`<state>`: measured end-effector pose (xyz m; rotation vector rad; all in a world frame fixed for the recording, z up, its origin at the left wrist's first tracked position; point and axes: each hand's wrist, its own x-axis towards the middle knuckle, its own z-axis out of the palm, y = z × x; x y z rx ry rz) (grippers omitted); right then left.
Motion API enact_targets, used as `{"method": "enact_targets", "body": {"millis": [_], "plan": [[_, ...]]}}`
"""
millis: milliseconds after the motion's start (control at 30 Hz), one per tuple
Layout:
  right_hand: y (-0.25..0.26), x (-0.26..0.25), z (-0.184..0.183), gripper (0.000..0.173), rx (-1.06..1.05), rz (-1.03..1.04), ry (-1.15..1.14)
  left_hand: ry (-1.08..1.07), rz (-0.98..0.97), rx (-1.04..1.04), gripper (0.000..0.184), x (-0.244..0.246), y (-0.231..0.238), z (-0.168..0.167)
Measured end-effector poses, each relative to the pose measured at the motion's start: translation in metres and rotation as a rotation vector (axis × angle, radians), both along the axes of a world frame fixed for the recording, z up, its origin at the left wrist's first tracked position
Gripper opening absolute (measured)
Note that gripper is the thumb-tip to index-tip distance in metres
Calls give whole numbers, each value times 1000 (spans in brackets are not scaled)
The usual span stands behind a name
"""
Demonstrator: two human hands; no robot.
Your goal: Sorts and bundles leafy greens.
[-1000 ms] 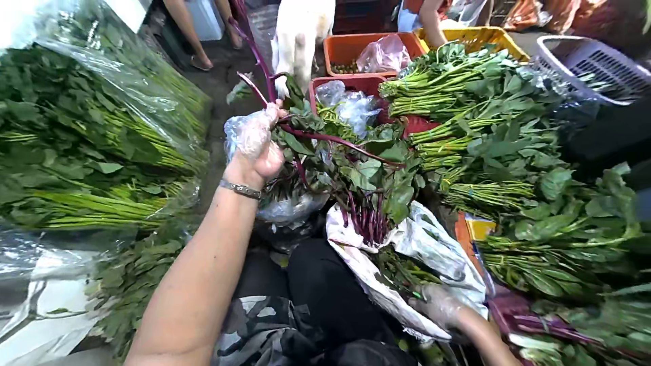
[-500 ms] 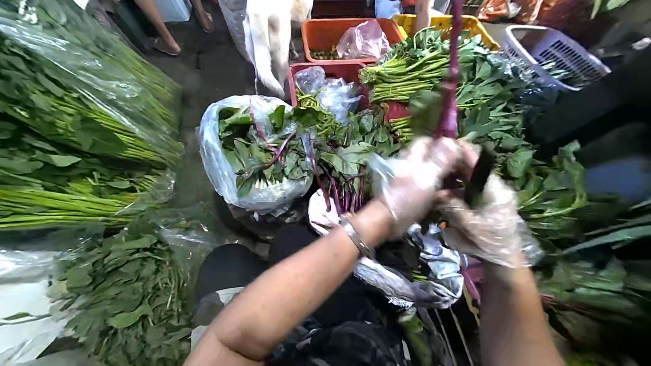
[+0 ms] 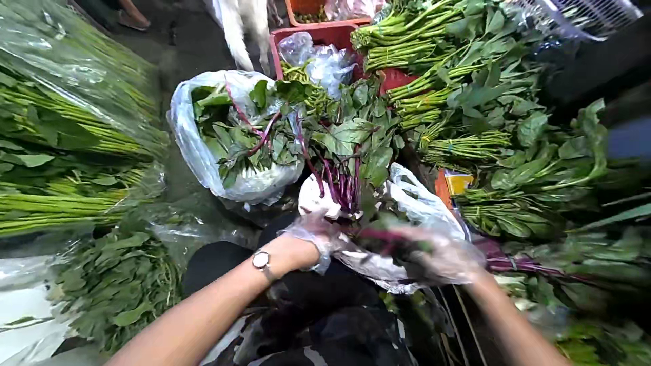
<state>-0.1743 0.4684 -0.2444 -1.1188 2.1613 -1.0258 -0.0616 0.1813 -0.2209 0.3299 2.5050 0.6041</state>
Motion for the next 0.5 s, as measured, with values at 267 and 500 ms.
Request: {"method": "enact_targets", "body": {"millis": [267,500], "plan": [[-64,-5,-45,42,1030,238,-43,544,-195,124,17,15,-7,1],[-56,-16,-65,45,903,348,-328,-211,25,56,31,9,-16,-6]]}}
